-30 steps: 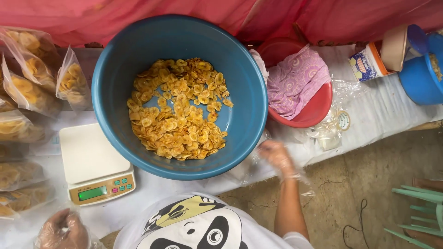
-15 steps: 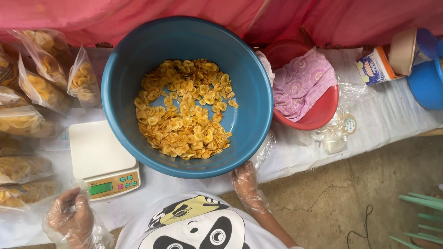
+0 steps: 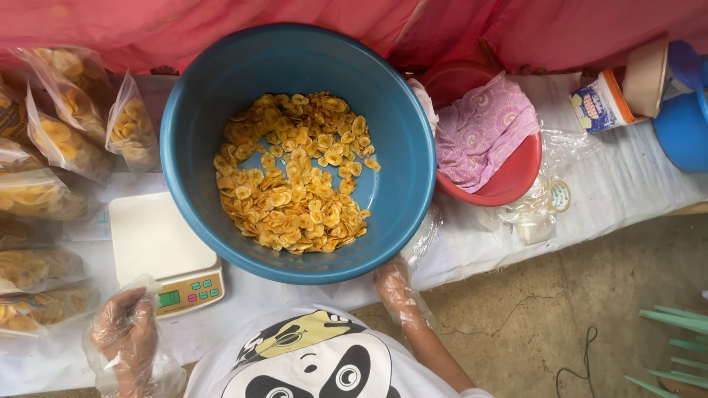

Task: The person fills plastic bags with banana chips from a large blue bowl by hand and weighs them on a digital scale. They then set the filled bags aside on the table next to other pre-packaged chips.

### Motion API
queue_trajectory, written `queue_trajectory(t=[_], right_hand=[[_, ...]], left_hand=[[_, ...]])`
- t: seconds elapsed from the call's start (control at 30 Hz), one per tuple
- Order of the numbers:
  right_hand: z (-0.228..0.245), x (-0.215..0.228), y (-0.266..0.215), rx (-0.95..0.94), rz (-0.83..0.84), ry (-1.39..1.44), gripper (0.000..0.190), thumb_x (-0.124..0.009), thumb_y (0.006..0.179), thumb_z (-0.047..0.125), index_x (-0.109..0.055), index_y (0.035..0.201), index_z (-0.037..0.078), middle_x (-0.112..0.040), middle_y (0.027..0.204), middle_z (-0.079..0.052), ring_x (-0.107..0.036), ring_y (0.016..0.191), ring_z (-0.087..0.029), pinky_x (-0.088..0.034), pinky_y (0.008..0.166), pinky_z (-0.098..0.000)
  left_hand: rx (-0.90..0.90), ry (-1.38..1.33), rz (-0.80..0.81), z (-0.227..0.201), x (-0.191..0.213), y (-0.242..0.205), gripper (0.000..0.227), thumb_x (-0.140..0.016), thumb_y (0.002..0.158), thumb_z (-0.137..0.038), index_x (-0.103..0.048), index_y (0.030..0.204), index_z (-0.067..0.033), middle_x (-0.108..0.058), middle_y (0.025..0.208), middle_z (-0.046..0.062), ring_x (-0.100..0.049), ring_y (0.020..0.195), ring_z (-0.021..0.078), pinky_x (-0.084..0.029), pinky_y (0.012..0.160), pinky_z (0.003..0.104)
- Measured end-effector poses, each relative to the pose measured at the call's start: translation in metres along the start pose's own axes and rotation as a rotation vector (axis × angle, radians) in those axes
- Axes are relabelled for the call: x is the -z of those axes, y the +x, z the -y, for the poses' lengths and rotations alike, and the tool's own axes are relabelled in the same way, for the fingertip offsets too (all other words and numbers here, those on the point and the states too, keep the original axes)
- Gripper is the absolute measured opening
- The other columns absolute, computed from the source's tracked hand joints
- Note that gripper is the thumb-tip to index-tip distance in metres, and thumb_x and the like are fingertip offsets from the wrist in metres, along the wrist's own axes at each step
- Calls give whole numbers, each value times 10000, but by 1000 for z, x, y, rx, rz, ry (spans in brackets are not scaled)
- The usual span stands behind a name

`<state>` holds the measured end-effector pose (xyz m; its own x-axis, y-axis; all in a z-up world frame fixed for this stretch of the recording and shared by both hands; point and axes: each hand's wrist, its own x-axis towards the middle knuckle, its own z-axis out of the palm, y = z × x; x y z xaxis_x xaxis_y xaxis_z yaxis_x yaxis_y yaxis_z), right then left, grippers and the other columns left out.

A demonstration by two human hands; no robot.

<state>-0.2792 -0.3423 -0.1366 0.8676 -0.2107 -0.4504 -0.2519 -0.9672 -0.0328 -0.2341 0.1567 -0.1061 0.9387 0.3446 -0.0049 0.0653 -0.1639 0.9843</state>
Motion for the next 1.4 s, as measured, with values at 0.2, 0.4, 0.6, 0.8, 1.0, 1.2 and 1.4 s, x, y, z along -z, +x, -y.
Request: queue_trajectory(t=[0.2, 0.4, 0.6, 0.8, 1.0, 1.2, 1.4], right_hand=[[11, 31, -27, 3, -29, 203, 246, -571, 966, 147, -679, 1165, 51, -720, 1148, -125, -646, 1132, -296, -491, 1045, -414], [17, 41, -27, 9, -67, 456, 248, -601, 942, 124, -686, 1159, 37, -730, 1121, -125, -657, 1087, -288, -512, 985, -410], [20, 49, -31, -2, -105, 713, 255, -631, 918, 100, -693, 1153, 23, -740, 1094, -125, -668, 1042, -280, -532, 925, -406], [20, 55, -33, -18, -145, 963, 264, -660, 894, 75, -700, 1147, 10, -751, 1067, -125, -679, 997, -272, -552, 865, -403], [0, 95, -48, 101, -47, 951, 139, -696, 899, 116, -678, 1006, 30, -671, 924, -99, -629, 850, -220, -547, 755, -345], [-108, 145, -50, 297, 308, 1021, 122, -618, 929, 135, -670, 863, 48, -607, 862, -28, -603, 793, -134, -570, 780, -249], [-46, 339, -92, 542, -391, 620, 214, -761, 820, 221, -731, 895, 23, -716, 821, -64, -700, 696, -169, -553, 612, -332]], left_hand=[[41, -22, 13, -5, -1, 7, 151, -691, 1009, 4, -682, 1157, 32, -716, 1079, 131, -683, 1041, 167, -552, 938, 268], [9, 111, 43, -7, -4, 14, 177, -694, 991, 4, -695, 1168, 0, -725, 1089, 115, -690, 994, 160, -569, 872, 278], [1, 11, 51, -3, -6, 18, 186, -680, 992, 11, -695, 1176, -15, -719, 1038, 111, -677, 992, 150, -553, 885, 272], [-3, -2, 61, 6, -8, 18, 174, -687, 989, -9, -700, 1162, -19, -726, 1091, 110, -684, 997, 159, -568, 893, 279], [-3, 36, 66, 12, -4, 17, 174, -687, 977, -15, -704, 1151, -19, -728, 1091, 115, -690, 995, 176, -576, 892, 293], [-6, 44, 52, -13, -10, 29, 203, -691, 977, 1, -690, 1180, -8, -725, 1096, 126, -695, 1009, 178, -577, 907, 287], [-428, 56, 56, -100, -25, 74, 185, -728, 1020, 33, -661, 1192, 17, -724, 1045, 110, -720, 944, 161, -592, 883, 252]])
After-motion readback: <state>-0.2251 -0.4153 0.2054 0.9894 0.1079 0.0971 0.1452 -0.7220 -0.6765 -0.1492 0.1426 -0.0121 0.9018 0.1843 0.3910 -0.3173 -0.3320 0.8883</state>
